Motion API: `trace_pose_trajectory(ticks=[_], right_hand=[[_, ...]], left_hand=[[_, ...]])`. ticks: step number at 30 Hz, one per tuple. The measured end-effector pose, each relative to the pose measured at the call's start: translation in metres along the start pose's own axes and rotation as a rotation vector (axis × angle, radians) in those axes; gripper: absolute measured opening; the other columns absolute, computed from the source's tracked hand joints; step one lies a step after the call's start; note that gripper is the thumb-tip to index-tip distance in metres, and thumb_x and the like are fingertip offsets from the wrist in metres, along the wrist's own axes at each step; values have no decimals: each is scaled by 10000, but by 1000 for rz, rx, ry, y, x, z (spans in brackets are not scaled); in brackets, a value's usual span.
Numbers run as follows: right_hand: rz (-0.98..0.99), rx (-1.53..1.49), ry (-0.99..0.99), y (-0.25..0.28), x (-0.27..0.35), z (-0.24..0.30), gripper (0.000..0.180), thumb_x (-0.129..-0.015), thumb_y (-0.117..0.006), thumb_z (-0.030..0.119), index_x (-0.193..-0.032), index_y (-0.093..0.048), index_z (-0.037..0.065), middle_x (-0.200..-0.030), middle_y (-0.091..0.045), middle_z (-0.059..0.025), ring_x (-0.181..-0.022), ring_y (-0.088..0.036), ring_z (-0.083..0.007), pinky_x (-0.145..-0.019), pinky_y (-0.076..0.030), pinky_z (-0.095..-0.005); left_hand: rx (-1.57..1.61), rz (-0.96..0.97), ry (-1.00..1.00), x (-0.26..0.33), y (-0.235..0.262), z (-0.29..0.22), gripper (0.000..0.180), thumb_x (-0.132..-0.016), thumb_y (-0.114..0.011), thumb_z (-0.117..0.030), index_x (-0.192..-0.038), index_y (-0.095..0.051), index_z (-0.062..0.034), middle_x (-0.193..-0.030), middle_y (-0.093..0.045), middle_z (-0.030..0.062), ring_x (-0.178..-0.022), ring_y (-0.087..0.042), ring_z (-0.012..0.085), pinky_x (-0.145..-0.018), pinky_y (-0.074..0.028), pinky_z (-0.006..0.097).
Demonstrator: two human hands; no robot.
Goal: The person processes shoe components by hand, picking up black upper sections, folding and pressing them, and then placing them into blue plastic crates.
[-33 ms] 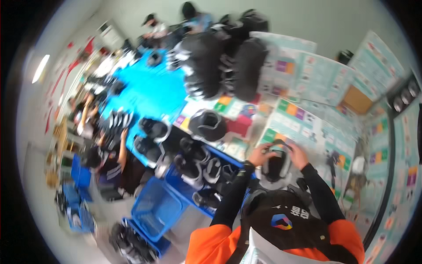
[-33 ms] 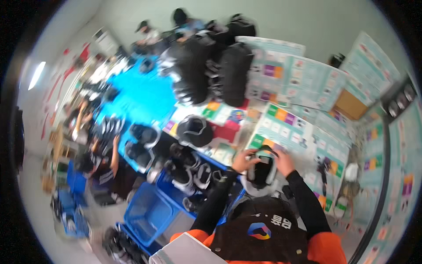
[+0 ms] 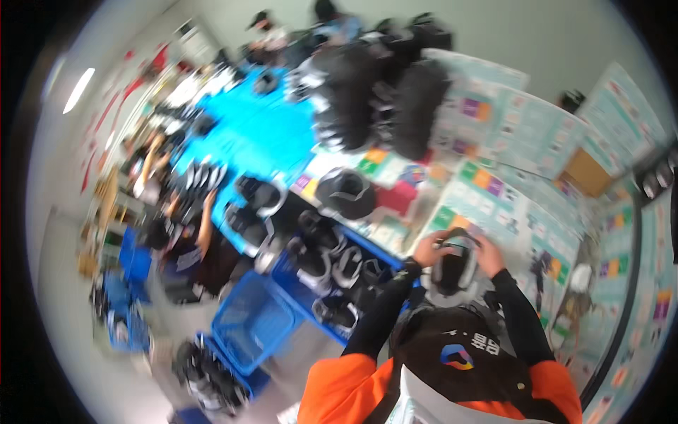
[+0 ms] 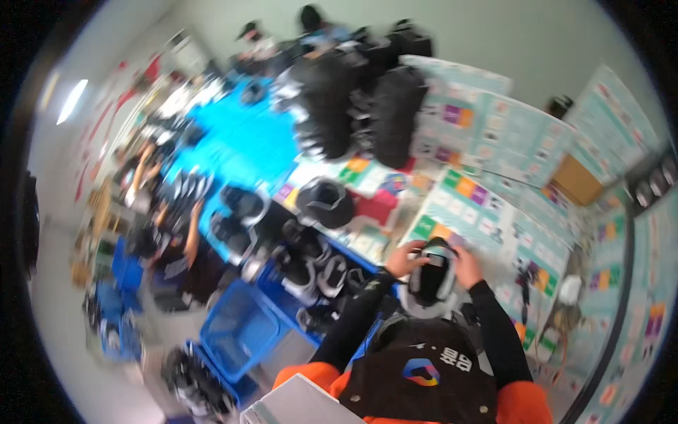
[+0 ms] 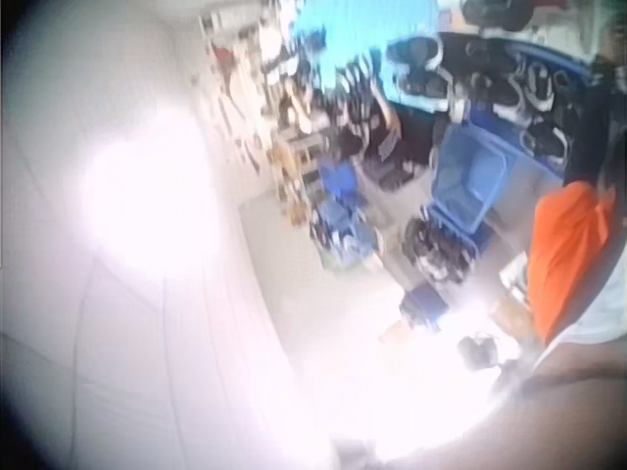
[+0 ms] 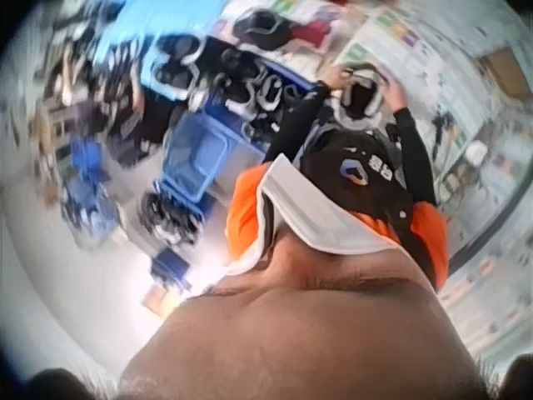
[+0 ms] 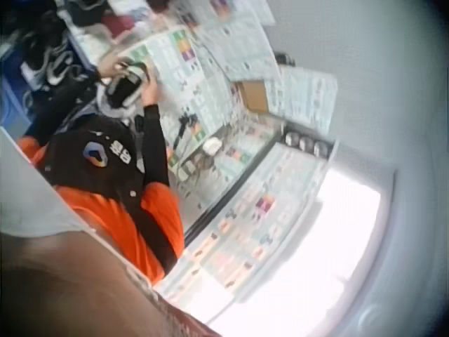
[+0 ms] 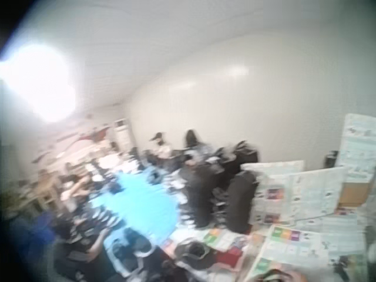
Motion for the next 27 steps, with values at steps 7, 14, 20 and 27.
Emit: trace_pose_trajectory(ticks=[7,14,20,27], right_hand=[[74,-214,-260,-5,43,-105,214,-894,-754,161,-987,-697,-23,-813,-683,-110,-751,-650,-199,-717,-519,-358],[-11,-284,-180,-1,28,-109,168,-903,-730,115,-848,-678,-35,-723,-654,-38,-666,-562,-111,-644,-469,-293],[13,-253,-170,-5,22,-100,185,-903,-734,142,-864,-692,-34,-703,-643,-33,-659,-559,-114,-644,-474,-311],[220,-683,-374,-21,6,-124,175,-976,-664,186,-932,-674,16,-770,-622,20,-690,-589,-119,-631,-458,-306]], left_hand=[[-179,-63,316,16,-39,30,264,-808,-812,-304,-1003,-803,-126,-940,-756,114,-836,-722,262,-767,-568,380],[-168,-107,342,15,-42,43,244,-819,-806,-338,-948,-812,-130,-892,-753,109,-789,-712,255,-729,-553,372],[-312,-125,330,22,-35,42,231,-862,-773,-342,-910,-796,-118,-852,-739,124,-773,-711,287,-721,-547,389],[-100,-259,449,4,-36,48,270,-952,-673,-292,-993,-710,-27,-877,-715,178,-840,-686,314,-774,-519,420]])
Point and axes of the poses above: each hand's wrist, its own x-axis away from the middle knuckle, its own y-axis out of the back of the hand, z = x × y, the point moved 9 cm from there along -x, towards the middle knuckle
